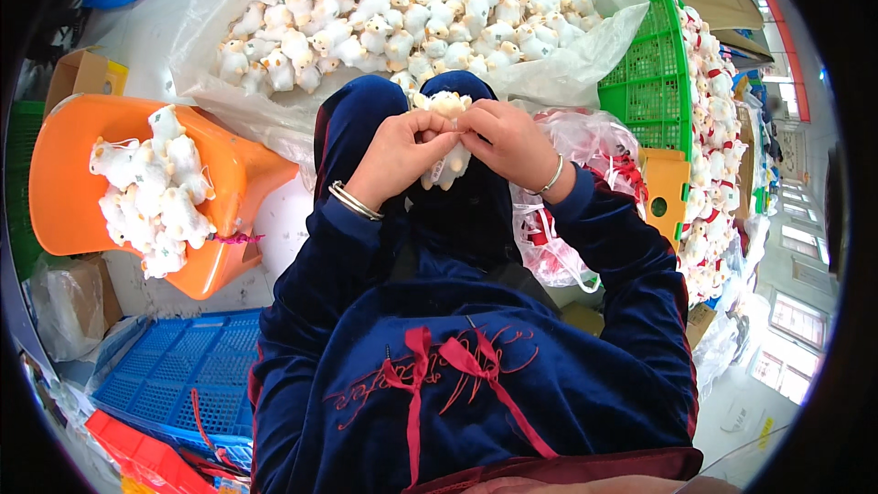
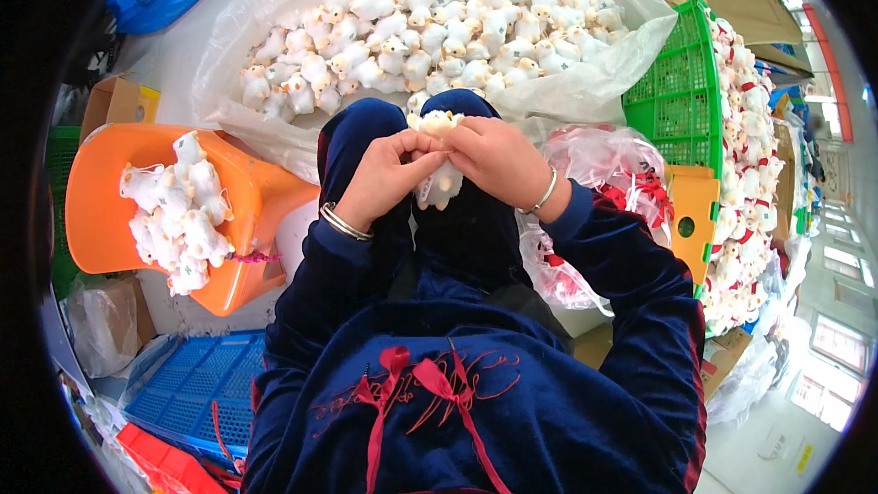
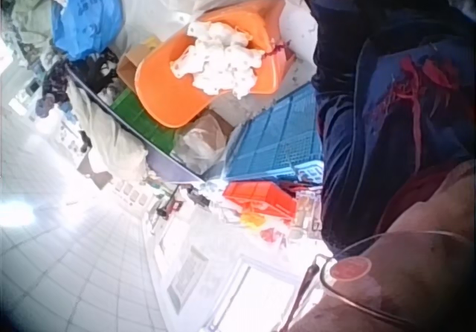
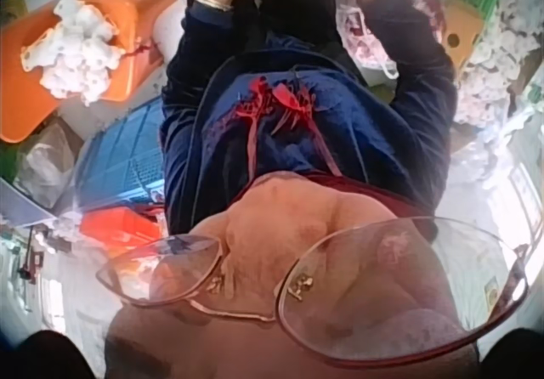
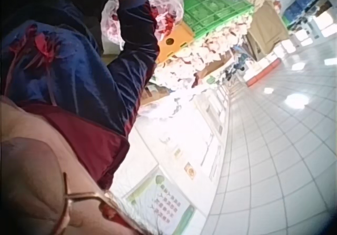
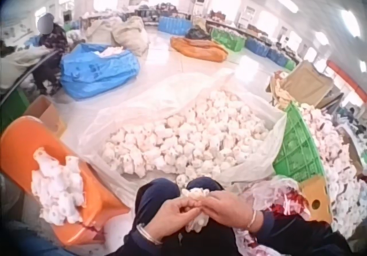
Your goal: The person sits on the floor and ties red ribbons around the necks of small white plush toys. They pick up each toy, wrap the ribbon, and place the finished items into a green crate.
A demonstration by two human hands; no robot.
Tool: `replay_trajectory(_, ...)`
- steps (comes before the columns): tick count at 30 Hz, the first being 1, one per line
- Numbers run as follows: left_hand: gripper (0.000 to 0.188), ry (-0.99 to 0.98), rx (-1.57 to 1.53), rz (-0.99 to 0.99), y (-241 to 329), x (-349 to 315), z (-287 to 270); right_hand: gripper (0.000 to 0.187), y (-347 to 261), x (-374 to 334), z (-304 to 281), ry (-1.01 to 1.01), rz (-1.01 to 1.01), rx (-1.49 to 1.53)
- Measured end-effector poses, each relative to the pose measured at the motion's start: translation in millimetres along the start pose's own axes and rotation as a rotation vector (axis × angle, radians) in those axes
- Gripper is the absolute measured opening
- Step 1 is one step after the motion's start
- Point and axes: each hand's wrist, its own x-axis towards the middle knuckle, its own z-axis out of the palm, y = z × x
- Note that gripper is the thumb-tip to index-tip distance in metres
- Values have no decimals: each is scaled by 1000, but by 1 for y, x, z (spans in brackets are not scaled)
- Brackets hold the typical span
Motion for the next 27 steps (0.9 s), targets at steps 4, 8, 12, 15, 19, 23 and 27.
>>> replay_trajectory(4, 22, 36, -37, -2, 2, -2, 3, 16, 10, -12, 13, 121, -62, 95)
replay_trajectory(8, 23, 82, 21, -12, 8, -7, 7, 20, 15, -18, 20, 198, -113, 113)
replay_trajectory(12, 24, 114, 107, 66, 4, -7, 10, 22, 17, -20, 23, 240, -156, 109)
replay_trajectory(15, 23, 88, 64, 26, 7, -7, 11, 23, 19, -21, 24, 251, -171, 125)
replay_trajectory(19, 21, 40, -27, -70, 10, -8, 7, 24, 24, -22, 25, 248, -193, 134)
replay_trajectory(23, 19, -44, -37, -103, 12, -6, 0, 23, 27, -18, 21, 210, -238, 128)
replay_trajectory(27, 16, -109, -65, -163, 11, -4, -5, 21, 25, -13, 14, 148, -276, 141)
